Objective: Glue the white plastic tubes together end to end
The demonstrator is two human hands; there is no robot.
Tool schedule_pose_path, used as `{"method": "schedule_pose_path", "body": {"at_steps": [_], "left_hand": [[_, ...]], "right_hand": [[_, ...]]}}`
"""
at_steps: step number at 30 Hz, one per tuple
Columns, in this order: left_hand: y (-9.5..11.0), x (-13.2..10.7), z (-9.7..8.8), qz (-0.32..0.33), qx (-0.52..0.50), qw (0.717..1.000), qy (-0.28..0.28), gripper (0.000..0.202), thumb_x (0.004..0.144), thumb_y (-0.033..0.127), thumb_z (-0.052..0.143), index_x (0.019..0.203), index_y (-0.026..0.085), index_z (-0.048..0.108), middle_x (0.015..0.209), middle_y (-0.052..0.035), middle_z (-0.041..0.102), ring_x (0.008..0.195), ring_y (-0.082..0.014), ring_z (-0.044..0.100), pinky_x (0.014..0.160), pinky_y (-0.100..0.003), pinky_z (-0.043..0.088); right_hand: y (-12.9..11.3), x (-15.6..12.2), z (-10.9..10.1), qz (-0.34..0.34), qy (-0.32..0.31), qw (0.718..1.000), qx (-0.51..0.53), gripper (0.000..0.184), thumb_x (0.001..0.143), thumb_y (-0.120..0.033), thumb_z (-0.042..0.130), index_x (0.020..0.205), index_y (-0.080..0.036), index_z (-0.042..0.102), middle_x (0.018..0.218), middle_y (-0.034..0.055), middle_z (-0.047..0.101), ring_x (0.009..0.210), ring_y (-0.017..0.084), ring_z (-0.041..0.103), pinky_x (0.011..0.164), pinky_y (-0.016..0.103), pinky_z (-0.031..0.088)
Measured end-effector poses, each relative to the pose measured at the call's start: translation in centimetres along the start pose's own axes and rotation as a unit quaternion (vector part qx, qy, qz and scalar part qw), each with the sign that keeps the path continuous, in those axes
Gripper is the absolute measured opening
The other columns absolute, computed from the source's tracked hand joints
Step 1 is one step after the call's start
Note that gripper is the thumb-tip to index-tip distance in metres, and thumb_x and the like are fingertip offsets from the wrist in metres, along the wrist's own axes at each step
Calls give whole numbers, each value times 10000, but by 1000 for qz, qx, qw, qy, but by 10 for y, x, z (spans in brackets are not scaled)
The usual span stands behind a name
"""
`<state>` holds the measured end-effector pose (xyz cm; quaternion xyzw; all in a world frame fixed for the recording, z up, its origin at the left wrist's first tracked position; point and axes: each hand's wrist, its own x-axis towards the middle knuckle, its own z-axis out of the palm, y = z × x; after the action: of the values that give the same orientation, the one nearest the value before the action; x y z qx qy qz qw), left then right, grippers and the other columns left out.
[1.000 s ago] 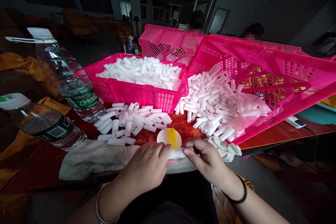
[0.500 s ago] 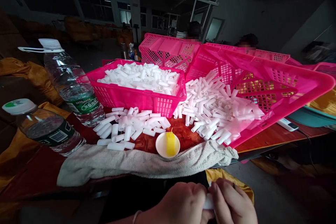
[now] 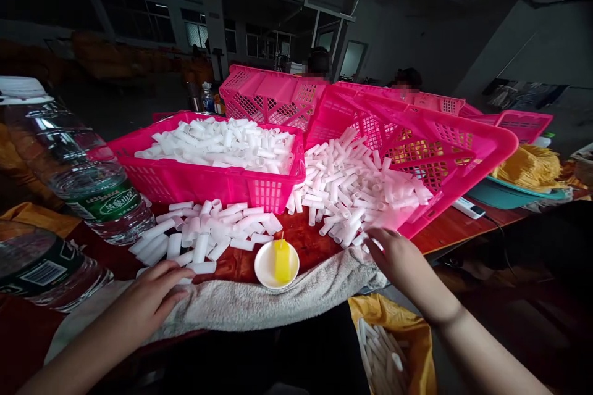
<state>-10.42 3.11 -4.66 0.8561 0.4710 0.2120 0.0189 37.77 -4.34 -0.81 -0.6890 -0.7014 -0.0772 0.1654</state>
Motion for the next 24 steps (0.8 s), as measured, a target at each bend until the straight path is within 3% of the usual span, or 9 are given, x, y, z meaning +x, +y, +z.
{"method": "schedule_pose_path", "body": {"at_steps": [3, 6, 9, 11, 13, 15, 17, 20, 24], "left_hand": [[-3, 3, 8, 0, 20, 1000, -15, 293, 865, 364, 483, 1021, 254, 705, 1039, -68, 677, 939, -264, 670, 840, -352, 531], [2, 4, 12, -2, 55, 998, -9, 292, 864, 353, 472, 995, 254, 714, 1011, -83, 660, 924, -290, 644, 834, -403, 517], [6, 5, 10, -4, 99, 995, 3, 266, 860, 322, 473, 944, 260, 718, 1030, -93, 651, 914, -304, 624, 802, -434, 503], [9, 6, 7, 0, 111, 994, 15, 247, 862, 306, 474, 941, 256, 703, 1074, -94, 656, 956, -314, 617, 816, -449, 495], [17, 6, 4, 9, 82, 996, 26, 229, 874, 314, 474, 953, 243, 678, 1054, -87, 678, 989, -311, 620, 851, -452, 493], [29, 5, 2, 0, 8, 999, 34, 220, 882, 361, 497, 980, 227, 642, 1000, -76, 695, 965, -287, 641, 859, -419, 509], [45, 2, 4, -37, -103, 993, 50, 274, 879, 395, 527, 1080, 216, 575, 992, -68, 692, 935, -256, 663, 832, -365, 538], [69, -5, 12, -81, -251, 963, 51, 405, 898, 336, 512, 1274, 221, 414, 1016, -59, 672, 945, -214, 673, 803, -306, 560], [89, -11, 22, -37, -204, 976, -73, 357, 873, 151, 453, 1194, 259, 566, 1088, -59, 640, 985, -199, 656, 868, -314, 546]], "right_hand": [[-16, 69, 17, 37, -58, 989, -133, 275, 901, -251, 543, 1115, -105, 633, 914, 172, 725, 947, 310, 652, 773, 366, 482], [-22, 92, 20, 45, -63, 985, -152, 180, 879, -148, 534, 973, -87, 675, 862, 190, 720, 960, 338, 645, 826, 420, 460], [-31, 66, 14, 55, -5, 991, -120, 275, 916, -119, 431, 1079, -57, 644, 960, 226, 692, 943, 336, 650, 828, 452, 465], [-43, 36, 15, 7, 20, 999, 28, 323, 945, -179, 419, 1198, -80, 594, 995, 196, 685, 886, 288, 665, 786, 404, 505], [-60, 12, 24, -81, -20, 968, 235, 326, 965, -245, 431, 1229, -139, 592, 979, 137, 699, 837, 228, 677, 743, 333, 543], [-75, -1, 41, -136, -63, 921, 360, 316, 967, -275, 454, 1228, -182, 605, 1006, 111, 712, 855, 203, 687, 751, 309, 565], [-85, -1, 60, -144, -51, 908, 390, 311, 948, -262, 491, 1223, -188, 616, 1054, 119, 713, 909, 215, 690, 795, 338, 574], [-86, 9, 80, -148, 2, 921, 359, 297, 916, -223, 528, 1190, -186, 638, 1066, 134, 705, 957, 242, 685, 838, 389, 575], [-79, 17, 88, -214, 4, 917, 336, 277, 921, -149, 489, 1141, -206, 647, 1082, 126, 669, 946, 221, 679, 815, 365, 582]]}}
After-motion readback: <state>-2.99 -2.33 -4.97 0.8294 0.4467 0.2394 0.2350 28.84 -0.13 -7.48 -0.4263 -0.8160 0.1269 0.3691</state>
